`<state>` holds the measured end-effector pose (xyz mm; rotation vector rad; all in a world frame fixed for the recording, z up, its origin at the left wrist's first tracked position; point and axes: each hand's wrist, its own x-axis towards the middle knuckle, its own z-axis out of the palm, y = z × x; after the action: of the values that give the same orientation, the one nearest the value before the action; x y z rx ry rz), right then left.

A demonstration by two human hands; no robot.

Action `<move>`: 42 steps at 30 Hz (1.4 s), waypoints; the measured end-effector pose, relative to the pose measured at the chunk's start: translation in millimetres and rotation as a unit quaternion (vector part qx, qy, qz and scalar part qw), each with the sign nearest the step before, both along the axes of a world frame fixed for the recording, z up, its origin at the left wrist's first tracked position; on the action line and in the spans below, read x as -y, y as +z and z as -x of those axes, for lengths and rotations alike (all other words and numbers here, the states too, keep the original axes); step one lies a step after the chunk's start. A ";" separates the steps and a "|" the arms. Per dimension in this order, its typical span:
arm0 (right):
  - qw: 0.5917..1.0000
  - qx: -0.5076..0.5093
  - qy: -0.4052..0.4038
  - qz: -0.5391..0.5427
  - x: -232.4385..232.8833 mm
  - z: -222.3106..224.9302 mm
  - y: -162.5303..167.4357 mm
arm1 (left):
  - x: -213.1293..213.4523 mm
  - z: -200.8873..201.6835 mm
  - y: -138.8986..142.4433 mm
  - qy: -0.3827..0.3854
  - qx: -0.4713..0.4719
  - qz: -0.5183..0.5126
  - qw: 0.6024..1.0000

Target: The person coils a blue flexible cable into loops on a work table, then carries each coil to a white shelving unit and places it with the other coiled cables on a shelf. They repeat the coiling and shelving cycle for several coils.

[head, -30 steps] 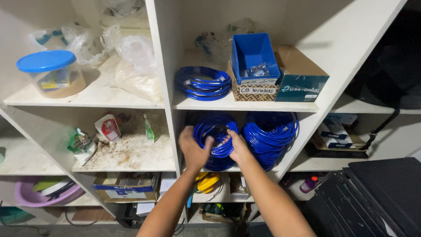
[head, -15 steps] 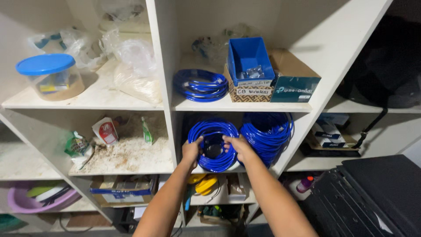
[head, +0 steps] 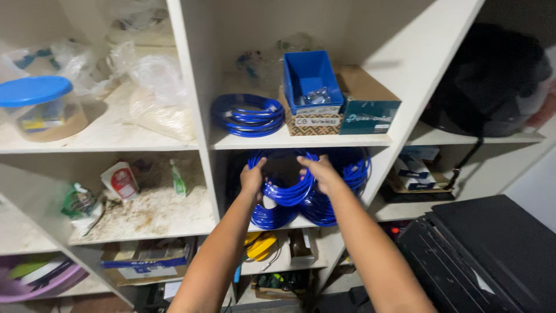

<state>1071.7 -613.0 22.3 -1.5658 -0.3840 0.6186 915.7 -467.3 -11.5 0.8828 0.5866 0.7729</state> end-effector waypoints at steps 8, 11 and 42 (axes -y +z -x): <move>0.954 0.282 -0.107 -0.015 53.9 -33.9 11.2 | 46.6 -71.1 16.7 -0.011 0.062 0.100 0.993; 0.927 0.322 -0.184 0.050 67.3 -38.4 16.2 | 67.3 -97.7 25.5 -0.024 0.075 0.074 0.994; 0.718 0.600 -0.053 0.349 66.4 -44.3 35.9 | 70.1 -144.8 -6.3 -0.122 -0.376 -0.596 0.699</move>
<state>1116.0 -679.4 58.2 -2.5846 -1.0965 -0.5590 1060.6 -537.4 -17.8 2.5242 0.6114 0.4421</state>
